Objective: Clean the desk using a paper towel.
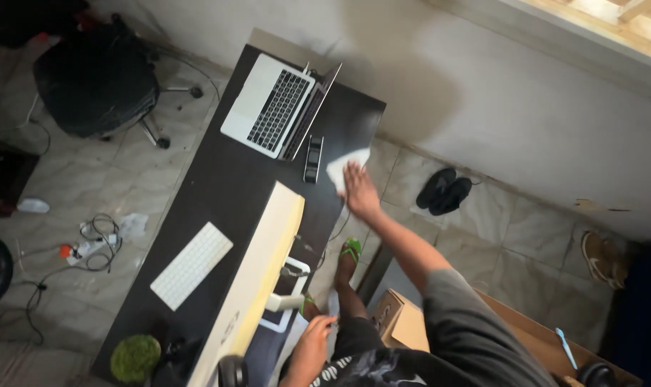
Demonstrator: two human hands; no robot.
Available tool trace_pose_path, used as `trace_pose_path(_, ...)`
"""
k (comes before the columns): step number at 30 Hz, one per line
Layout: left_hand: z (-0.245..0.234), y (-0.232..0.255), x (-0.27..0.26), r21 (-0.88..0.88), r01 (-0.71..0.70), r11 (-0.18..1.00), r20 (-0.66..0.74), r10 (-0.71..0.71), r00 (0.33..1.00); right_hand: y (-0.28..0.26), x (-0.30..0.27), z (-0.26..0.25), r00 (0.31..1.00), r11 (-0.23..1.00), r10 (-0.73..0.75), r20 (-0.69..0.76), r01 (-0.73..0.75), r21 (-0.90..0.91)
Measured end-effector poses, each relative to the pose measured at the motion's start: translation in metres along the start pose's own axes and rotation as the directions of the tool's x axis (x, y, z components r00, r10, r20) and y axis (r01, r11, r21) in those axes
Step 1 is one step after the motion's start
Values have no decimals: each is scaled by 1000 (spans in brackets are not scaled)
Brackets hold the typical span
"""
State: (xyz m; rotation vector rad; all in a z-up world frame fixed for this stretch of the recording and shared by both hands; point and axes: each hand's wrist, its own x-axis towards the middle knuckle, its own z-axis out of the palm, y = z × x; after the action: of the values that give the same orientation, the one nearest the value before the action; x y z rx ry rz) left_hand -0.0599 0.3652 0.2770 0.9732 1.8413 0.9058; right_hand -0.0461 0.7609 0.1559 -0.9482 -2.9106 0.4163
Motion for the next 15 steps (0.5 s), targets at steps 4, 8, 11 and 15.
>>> trace_pose_path(4,-33,-54,-86,-36,179,983,234,-165,958,-14,8,-7,995,998,64,-79,-64,-7)
trace_pose_path(8,-34,-155,-164,-79,328,941,71,-323,944,-73,-56,32,996,998,-60,67,61,-15)
trace_pose_path(11,-27,-244,-215,-24,319,947,-24,-320,947,-104,-97,38,985,984,-142,96,129,123)
trace_pose_path(15,-30,-301,-259,61,390,919,21,-392,920,-115,-128,25,958,953,-277,67,266,144)
